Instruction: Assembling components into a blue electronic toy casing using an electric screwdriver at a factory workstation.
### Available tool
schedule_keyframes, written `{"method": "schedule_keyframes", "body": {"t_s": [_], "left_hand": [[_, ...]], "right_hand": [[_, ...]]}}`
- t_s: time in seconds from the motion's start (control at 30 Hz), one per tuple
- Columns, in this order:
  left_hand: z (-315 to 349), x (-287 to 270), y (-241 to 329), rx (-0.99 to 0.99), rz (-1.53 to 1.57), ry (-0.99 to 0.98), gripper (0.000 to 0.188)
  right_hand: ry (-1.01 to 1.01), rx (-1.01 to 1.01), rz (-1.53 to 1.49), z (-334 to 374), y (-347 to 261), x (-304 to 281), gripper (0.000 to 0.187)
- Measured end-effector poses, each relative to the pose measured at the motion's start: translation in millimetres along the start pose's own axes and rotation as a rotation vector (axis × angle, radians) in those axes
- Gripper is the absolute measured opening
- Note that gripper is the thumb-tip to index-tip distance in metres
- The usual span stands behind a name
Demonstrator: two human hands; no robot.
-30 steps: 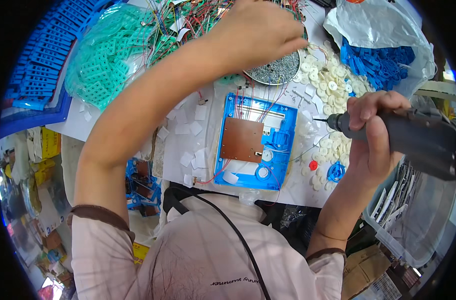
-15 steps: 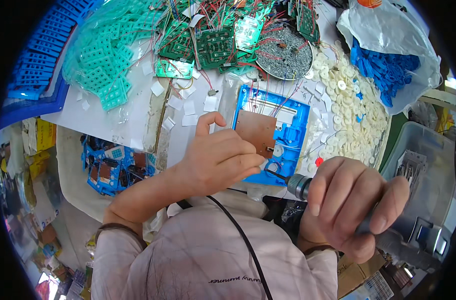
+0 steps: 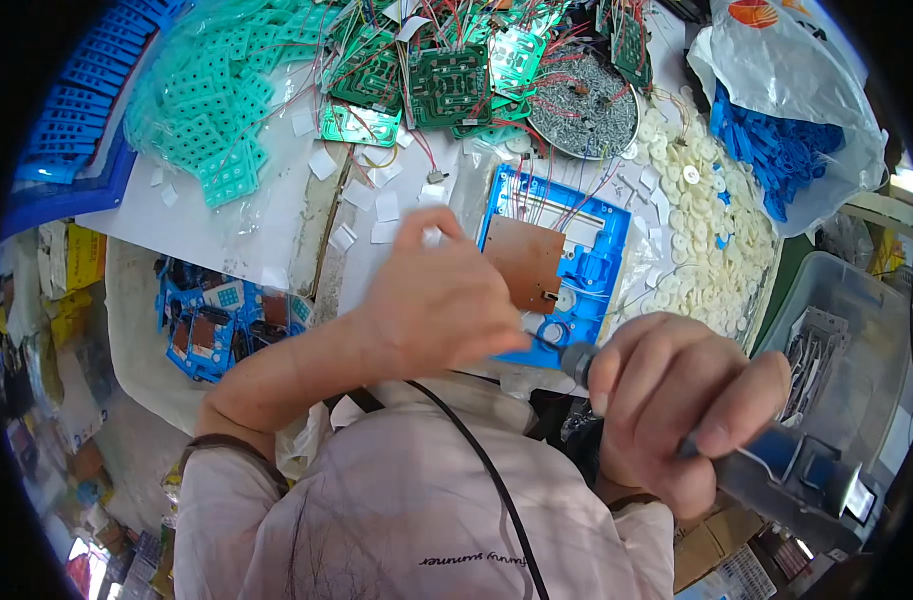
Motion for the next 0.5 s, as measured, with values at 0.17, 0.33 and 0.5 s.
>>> {"method": "schedule_keyframes", "body": {"t_s": [0.17, 0.33, 0.5], "left_hand": [[-3.2, -14.4, -26.2, -0.058, -0.062, -0.157, 0.023], [2.5, -2.2, -20.7, 0.084, -0.001, -0.374, 0.021], [4.6, -2.1, -20.1, 0.061, 0.007, -0.408, 0.020]], "right_hand": [[0.100, 0.013, 0.012, 9.0, 29.4, -9.7, 0.031], [0.095, 0.008, 0.095, 8.1, 39.9, -7.4, 0.031], [0.062, 0.004, 0.191, 6.4, 44.5, -6.6, 0.029]]}}
Point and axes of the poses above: each hand's wrist, its own z-axis away from the middle knuckle, its own x-axis out of the palm, y = z × x, the point moved 2 cm from there along -z, towards the middle knuckle, and after that the axes turned 13 degrees about x, right-handed, at the moved point
